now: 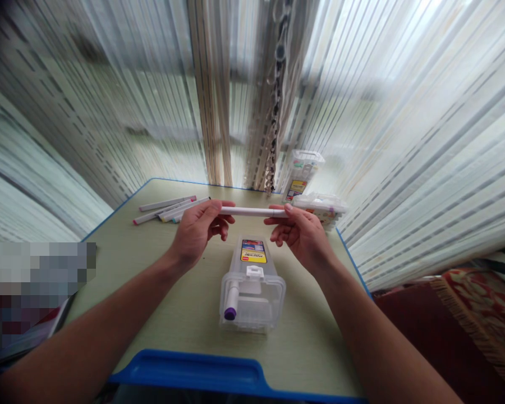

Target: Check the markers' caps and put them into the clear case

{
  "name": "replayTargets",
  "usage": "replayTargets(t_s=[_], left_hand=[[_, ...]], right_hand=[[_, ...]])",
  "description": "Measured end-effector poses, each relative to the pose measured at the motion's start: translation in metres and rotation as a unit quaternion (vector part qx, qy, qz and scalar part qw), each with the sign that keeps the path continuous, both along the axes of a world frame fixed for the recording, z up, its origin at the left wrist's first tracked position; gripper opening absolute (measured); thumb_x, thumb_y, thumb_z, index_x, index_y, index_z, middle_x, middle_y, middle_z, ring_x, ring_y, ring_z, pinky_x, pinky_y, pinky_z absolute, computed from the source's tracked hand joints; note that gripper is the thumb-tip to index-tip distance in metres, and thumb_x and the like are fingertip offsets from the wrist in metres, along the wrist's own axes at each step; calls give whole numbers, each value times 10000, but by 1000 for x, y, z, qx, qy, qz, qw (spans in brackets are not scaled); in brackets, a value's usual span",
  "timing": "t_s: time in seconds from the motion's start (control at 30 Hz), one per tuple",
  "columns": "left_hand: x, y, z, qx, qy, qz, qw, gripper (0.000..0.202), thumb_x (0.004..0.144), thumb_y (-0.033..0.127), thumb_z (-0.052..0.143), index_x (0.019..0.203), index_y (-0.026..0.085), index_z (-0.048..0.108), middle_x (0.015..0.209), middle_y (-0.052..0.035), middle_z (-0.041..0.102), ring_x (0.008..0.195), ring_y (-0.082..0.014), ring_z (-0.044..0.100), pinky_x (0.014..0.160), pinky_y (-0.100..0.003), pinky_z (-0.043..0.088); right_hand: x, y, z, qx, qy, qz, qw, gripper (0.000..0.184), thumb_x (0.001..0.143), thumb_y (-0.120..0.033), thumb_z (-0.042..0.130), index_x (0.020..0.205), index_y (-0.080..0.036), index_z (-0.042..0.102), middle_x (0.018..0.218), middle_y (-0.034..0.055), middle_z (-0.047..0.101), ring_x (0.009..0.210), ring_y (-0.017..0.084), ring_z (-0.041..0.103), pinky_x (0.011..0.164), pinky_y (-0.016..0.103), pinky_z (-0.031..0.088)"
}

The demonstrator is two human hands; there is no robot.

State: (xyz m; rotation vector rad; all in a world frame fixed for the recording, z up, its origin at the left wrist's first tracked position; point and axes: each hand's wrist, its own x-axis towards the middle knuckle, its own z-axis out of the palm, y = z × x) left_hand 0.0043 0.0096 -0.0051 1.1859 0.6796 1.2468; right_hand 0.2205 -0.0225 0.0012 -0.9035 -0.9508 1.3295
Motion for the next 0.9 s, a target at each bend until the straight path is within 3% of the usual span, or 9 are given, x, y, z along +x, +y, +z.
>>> replayTargets(t_s=[0.43,0.9], left_hand=[[0,-1,2,18,14,17,1000,314,875,409,659,947,106,697,688,-37,680,476,-89,558,452,-216,465],[0,0,-1,53,54,27,997,341,753,381,802,916,98,702,661,-25,688,475,-79,547,442,-204,463]], right_hand=[[-1,1,0,1,-1,-27,1000,296,747,-386,794,888,-126,777,708,102,771,441,125,649,379,177,481],[-4,-1,3,-7,-31,-56,998,331,620,-399,903,776,-151,749,649,76,754,422,126,651,340,158,459]])
